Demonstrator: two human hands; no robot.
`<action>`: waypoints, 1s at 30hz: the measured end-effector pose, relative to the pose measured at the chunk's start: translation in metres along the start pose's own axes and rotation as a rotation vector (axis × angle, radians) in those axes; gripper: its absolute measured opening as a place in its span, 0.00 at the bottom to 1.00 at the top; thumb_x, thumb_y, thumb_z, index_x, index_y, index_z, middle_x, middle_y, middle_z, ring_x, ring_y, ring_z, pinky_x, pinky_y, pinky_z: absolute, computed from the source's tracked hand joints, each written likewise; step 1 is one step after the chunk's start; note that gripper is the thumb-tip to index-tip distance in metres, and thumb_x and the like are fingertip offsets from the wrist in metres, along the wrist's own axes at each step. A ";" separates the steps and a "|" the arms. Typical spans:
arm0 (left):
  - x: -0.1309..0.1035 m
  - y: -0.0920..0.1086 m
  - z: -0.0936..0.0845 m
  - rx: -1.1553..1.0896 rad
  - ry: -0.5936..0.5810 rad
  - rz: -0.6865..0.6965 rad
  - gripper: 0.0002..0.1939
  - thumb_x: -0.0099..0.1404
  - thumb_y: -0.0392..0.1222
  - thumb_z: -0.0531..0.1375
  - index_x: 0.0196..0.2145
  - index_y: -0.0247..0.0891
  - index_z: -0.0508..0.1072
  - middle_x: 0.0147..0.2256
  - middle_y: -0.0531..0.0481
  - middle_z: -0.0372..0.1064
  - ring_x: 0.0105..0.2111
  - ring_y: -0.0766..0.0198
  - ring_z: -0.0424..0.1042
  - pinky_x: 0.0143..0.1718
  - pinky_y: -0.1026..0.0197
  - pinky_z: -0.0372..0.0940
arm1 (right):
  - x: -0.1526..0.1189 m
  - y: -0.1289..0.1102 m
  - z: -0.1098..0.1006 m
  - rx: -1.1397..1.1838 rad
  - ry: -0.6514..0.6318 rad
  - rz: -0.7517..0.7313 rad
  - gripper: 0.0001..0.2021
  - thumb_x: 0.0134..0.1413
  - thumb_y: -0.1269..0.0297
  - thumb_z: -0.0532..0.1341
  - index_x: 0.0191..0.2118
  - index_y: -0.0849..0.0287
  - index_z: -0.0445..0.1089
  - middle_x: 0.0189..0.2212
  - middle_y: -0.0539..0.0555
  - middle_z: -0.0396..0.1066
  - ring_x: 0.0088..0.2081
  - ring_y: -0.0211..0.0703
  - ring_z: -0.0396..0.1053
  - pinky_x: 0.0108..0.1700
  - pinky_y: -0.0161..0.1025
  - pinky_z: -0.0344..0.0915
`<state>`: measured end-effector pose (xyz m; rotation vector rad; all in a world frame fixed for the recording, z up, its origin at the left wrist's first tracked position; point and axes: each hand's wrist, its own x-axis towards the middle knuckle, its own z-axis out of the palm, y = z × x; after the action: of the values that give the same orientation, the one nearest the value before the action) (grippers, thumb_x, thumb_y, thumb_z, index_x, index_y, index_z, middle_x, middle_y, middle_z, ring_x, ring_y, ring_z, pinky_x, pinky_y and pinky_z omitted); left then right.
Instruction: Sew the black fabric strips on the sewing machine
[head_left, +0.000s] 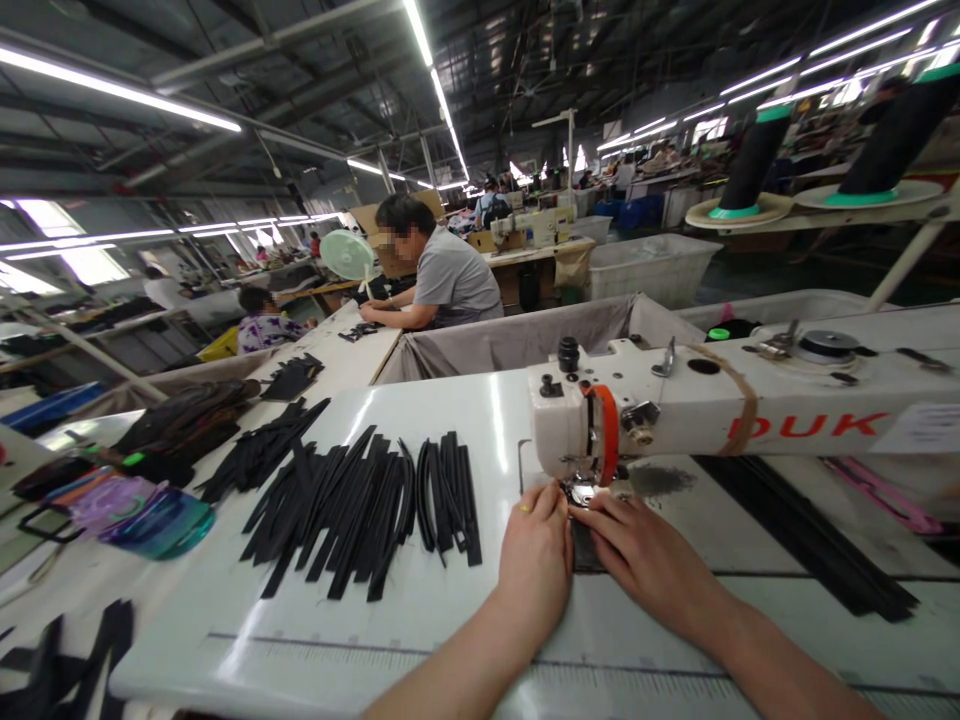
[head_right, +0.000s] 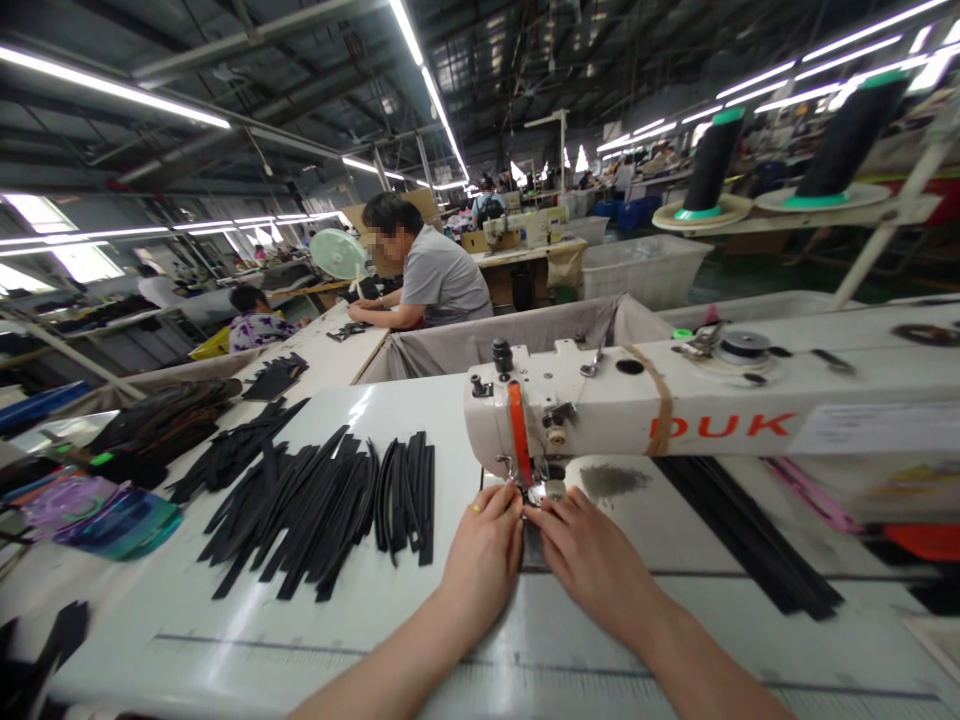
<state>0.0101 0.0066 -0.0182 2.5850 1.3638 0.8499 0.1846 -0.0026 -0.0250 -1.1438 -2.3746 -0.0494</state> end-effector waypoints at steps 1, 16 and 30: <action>0.000 0.000 0.000 0.003 -0.003 0.002 0.14 0.70 0.31 0.49 0.47 0.33 0.72 0.50 0.38 0.70 0.51 0.52 0.67 0.53 0.45 0.68 | 0.000 0.000 0.000 0.003 0.004 0.002 0.17 0.61 0.73 0.53 0.54 0.60 0.68 0.40 0.58 0.72 0.40 0.51 0.69 0.43 0.49 0.69; 0.004 -0.001 -0.001 0.049 -0.083 0.005 0.13 0.68 0.30 0.49 0.43 0.31 0.73 0.48 0.38 0.71 0.48 0.51 0.67 0.53 0.47 0.67 | -0.001 0.000 0.001 0.029 0.014 0.004 0.15 0.60 0.75 0.53 0.51 0.60 0.69 0.40 0.58 0.72 0.40 0.50 0.69 0.42 0.49 0.69; 0.007 -0.005 0.000 0.050 -0.074 0.056 0.14 0.67 0.29 0.49 0.41 0.33 0.73 0.43 0.39 0.72 0.45 0.51 0.68 0.50 0.46 0.67 | -0.001 -0.001 0.001 -0.004 0.032 -0.007 0.15 0.60 0.74 0.53 0.49 0.59 0.70 0.40 0.58 0.71 0.40 0.50 0.69 0.43 0.49 0.68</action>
<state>0.0098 0.0152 -0.0165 2.6749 1.3155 0.7284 0.1842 -0.0040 -0.0258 -1.1282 -2.3512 -0.0748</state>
